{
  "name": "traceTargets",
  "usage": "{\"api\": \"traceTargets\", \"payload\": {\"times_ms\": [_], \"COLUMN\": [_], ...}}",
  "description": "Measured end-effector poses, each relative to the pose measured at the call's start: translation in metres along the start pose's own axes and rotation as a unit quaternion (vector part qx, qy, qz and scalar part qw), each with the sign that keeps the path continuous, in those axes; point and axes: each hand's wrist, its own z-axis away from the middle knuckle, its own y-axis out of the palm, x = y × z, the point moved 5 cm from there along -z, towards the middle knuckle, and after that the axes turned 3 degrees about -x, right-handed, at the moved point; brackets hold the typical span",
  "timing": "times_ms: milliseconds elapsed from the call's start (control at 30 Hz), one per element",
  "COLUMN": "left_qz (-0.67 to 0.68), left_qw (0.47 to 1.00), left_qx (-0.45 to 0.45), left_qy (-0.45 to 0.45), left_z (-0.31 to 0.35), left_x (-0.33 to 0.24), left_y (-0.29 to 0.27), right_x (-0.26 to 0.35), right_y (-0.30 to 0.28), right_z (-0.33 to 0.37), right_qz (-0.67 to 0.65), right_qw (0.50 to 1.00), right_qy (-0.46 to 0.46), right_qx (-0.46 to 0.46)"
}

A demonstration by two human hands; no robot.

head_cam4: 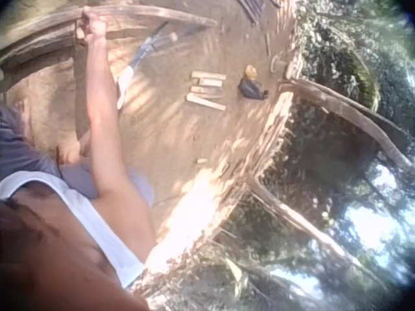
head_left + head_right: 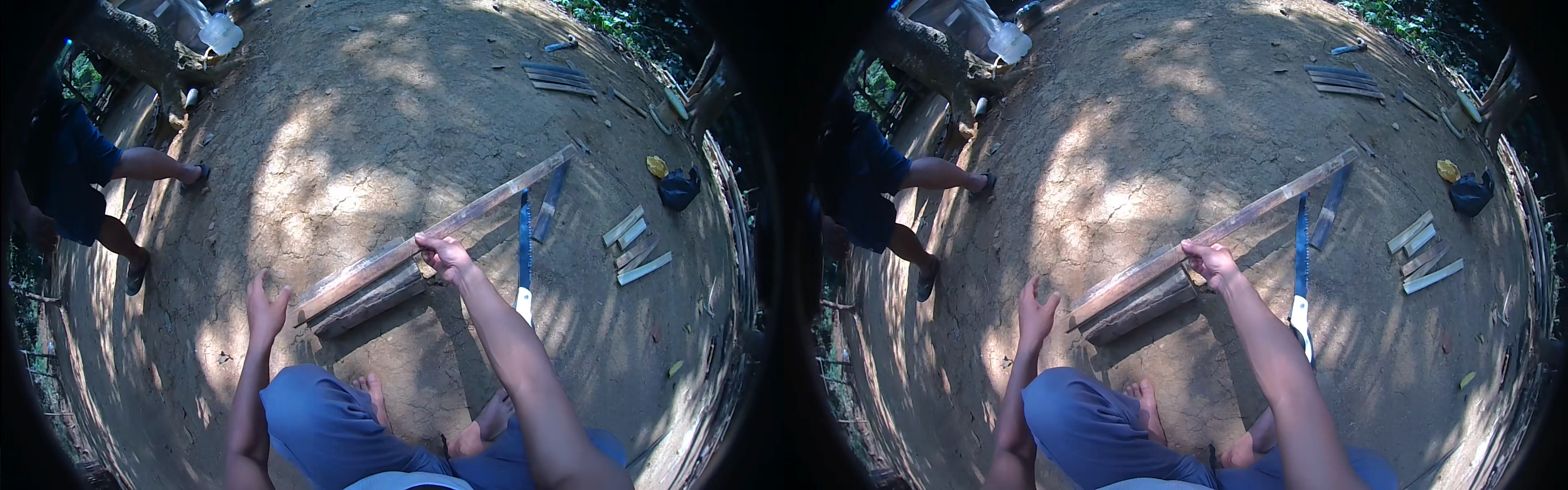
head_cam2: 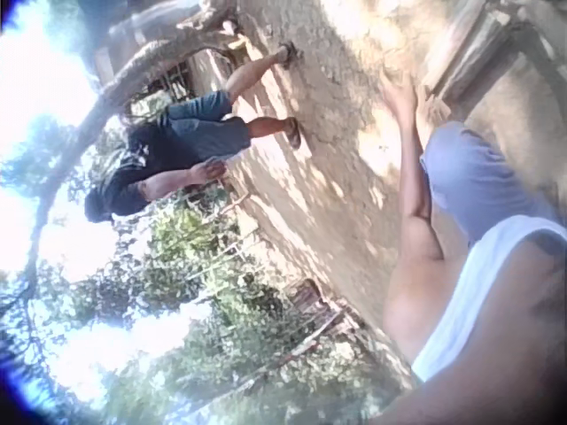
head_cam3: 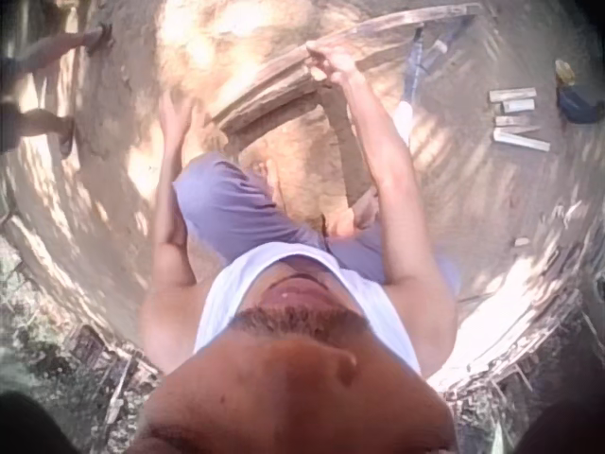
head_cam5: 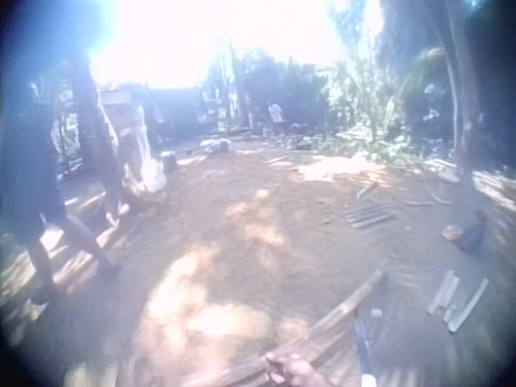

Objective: The person cuts a bamboo pole into smaller pieces using a hand saw, then sorts the resulting strips on the ground.

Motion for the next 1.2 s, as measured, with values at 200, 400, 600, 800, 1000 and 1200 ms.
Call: {"api": "traceTargets", "payload": {"times_ms": [200, 400, 600, 800, 1000, 1200], "left_qz": [0.018, -0.042, -0.108, -0.119, -0.117, -0.091], "left_qw": [0.949, 0.968, 0.970, 0.974, 0.973, 0.976], "left_qx": [0.224, 0.248, 0.213, 0.192, 0.200, 0.200], "left_qy": [0.222, 0.011, -0.037, -0.009, -0.024, -0.013], "left_z": [-0.061, -0.051, -0.031, -0.033, -0.035, -0.035], "left_x": [-0.180, -0.183, -0.206, -0.219, -0.212, -0.211], "left_y": [0.077, 0.198, 0.186, 0.190, 0.190, 0.187], "right_x": [0.008, 0.006, 0.011, 0.008, 0.006, 0.022], "right_y": [0.018, 0.013, 0.019, 0.008, 0.014, -0.096], "right_z": [0.005, 0.002, 0.011, 0.008, 0.019, 0.141], "right_qz": [0.019, 0.045, 0.034, 0.026, 0.063, 0.590], "right_qw": [1.000, 0.998, 0.998, 0.995, 0.991, 0.621], "right_qy": [0.002, 0.005, 0.001, 0.030, 0.016, -0.208], "right_qx": [-0.014, -0.032, -0.054, -0.088, -0.115, -0.473]}}
